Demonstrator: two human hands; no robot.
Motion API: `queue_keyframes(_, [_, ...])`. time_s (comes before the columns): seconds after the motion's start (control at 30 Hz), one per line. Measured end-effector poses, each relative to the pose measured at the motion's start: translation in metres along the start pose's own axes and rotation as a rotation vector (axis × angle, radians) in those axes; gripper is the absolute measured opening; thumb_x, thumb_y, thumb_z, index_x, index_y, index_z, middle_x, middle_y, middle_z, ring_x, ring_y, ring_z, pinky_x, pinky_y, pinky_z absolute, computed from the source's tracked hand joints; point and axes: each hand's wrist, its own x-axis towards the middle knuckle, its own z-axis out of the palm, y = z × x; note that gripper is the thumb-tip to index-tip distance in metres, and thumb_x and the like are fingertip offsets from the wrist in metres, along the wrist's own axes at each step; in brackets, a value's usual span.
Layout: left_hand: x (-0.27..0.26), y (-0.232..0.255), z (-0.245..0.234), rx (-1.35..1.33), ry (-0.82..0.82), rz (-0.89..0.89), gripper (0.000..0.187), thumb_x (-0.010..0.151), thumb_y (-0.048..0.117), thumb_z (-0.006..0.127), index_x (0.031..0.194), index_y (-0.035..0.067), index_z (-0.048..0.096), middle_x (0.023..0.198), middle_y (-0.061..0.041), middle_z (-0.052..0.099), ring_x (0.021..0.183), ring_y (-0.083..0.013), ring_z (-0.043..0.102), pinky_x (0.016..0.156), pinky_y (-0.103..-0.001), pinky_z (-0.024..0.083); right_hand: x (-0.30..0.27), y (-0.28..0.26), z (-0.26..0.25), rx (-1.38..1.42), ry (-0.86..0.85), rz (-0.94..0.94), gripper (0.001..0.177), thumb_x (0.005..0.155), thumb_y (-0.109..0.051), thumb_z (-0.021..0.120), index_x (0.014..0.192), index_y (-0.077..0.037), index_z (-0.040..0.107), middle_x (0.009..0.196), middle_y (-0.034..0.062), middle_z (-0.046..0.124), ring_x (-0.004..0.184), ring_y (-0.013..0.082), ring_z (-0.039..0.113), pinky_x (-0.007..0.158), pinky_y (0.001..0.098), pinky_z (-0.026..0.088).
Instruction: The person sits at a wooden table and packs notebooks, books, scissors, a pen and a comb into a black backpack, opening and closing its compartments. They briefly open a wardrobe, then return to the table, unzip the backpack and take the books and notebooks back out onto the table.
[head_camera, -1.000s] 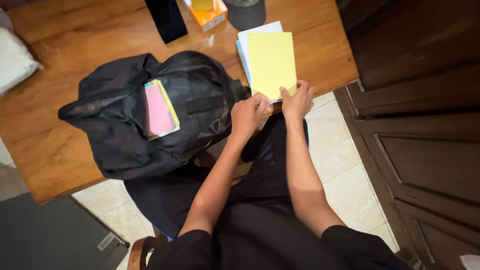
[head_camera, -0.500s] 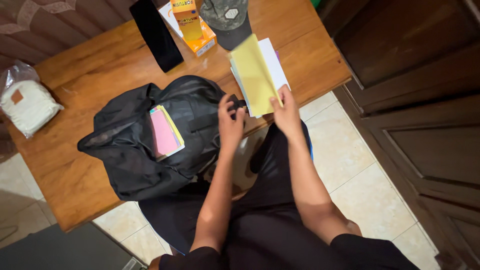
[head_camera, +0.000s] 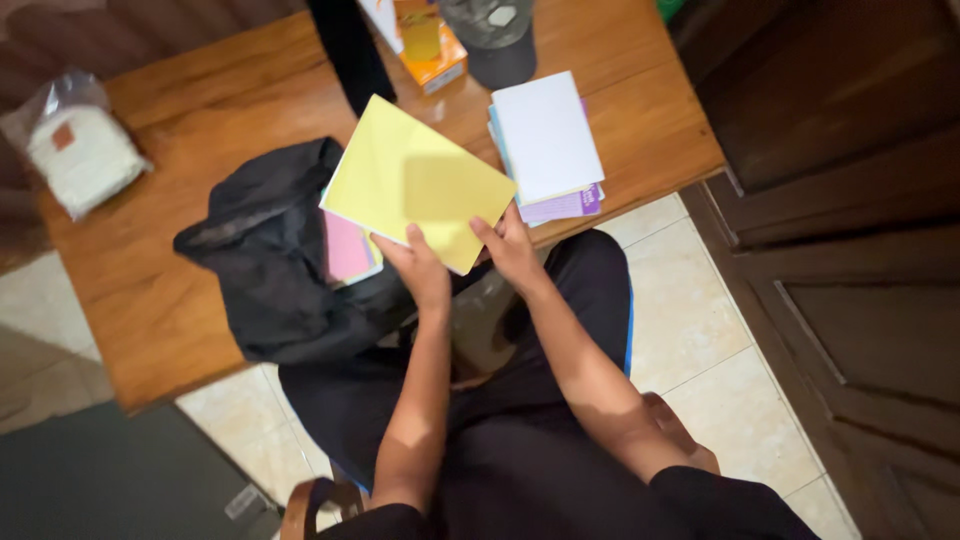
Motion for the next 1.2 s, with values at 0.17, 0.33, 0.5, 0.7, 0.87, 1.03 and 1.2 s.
queue_keyframes(0.17, [-0.005, 0.019, -0.041, 0.357, -0.197, 0.000, 0.044, 0.106, 0.016, 0.061, 0.143, 0.001, 0.044, 0.145, -0.019, 0.054, 0.132, -0.0298, 0.056, 0.116, -0.038, 0.043, 0.021, 0.050, 0.005, -0.001, -0.040, -0.285, 0.059, 0.104, -0.012, 0.062, 0.153, 0.002, 0.032, 0.145, 0.0142, 0.053, 0.132, 0.0196, 0.054, 0.114, 0.0344, 0.044])
queue_keyframes(0.33, [0.036, 0.062, -0.102, 1.098, -0.128, 0.361, 0.029, 0.089, 0.020, 0.071, 0.117, 0.014, 0.074, 0.143, -0.015, 0.055, 0.133, -0.0393, 0.052, 0.114, -0.050, 0.040, 0.052, 0.051, 0.001, -0.171, -0.071, -0.327, 0.052, 0.108, -0.007, 0.059, 0.153, 0.002, 0.034, 0.144, 0.0144, 0.055, 0.133, 0.0217, 0.054, 0.115, 0.0338, 0.042])
queue_keyframes(0.5, [0.078, 0.080, -0.156, 1.696, 0.035, 0.478, 0.052, 0.068, 0.022, 0.074, 0.120, 0.015, 0.069, 0.133, -0.021, 0.062, 0.115, -0.0492, 0.055, 0.095, -0.056, 0.043, 0.058, 0.039, 0.021, -0.577, -0.241, -0.257, 0.057, 0.102, -0.007, 0.061, 0.153, 0.002, 0.037, 0.146, 0.0210, 0.056, 0.138, 0.0288, 0.053, 0.115, 0.0358, 0.039])
queue_keyframes(0.7, [0.097, 0.080, -0.177, 1.317, -0.071, 0.028, 0.075, 0.087, -0.006, 0.059, 0.159, 0.007, 0.043, 0.109, -0.013, 0.069, 0.091, -0.0366, 0.058, 0.085, -0.046, 0.048, 0.071, 0.031, 0.061, -0.736, -0.361, -0.114, 0.057, 0.100, -0.015, 0.064, 0.149, -0.002, 0.039, 0.144, 0.0264, 0.057, 0.137, 0.0378, 0.052, 0.109, 0.0408, 0.042])
queue_keyframes(0.87, [0.079, 0.108, -0.172, 1.008, 0.024, 0.334, 0.059, 0.091, -0.010, 0.055, 0.144, 0.014, 0.059, 0.111, -0.012, 0.072, 0.087, -0.0341, 0.058, 0.083, -0.042, 0.049, 0.073, 0.047, 0.129, -0.831, -0.220, 0.006, 0.061, 0.090, -0.022, 0.071, 0.141, -0.006, 0.041, 0.119, 0.0270, 0.070, 0.112, 0.0417, 0.068, 0.093, 0.0459, 0.053])
queue_keyframes(1.03, [0.064, 0.127, -0.153, 0.970, 0.004, 0.301, 0.049, 0.092, -0.007, 0.056, 0.133, 0.018, 0.067, 0.119, -0.007, 0.070, 0.094, -0.0312, 0.058, 0.088, -0.041, 0.048, 0.053, 0.063, 0.189, -1.060, -0.266, -0.311, 0.065, 0.090, -0.025, 0.075, 0.141, -0.001, 0.043, 0.121, 0.0262, 0.055, 0.104, 0.0476, 0.061, 0.084, 0.0517, 0.052])
queue_keyframes(1.2, [0.050, 0.119, -0.125, 1.060, -0.077, 0.387, 0.046, 0.090, 0.009, 0.069, 0.134, 0.018, 0.063, 0.141, -0.012, 0.053, 0.124, -0.0359, 0.052, 0.104, -0.046, 0.044, 0.042, 0.041, 0.183, -1.107, -0.189, -0.289, 0.057, 0.093, -0.023, 0.072, 0.142, -0.005, 0.050, 0.115, 0.0216, 0.055, 0.106, 0.0424, 0.059, 0.085, 0.0507, 0.050])
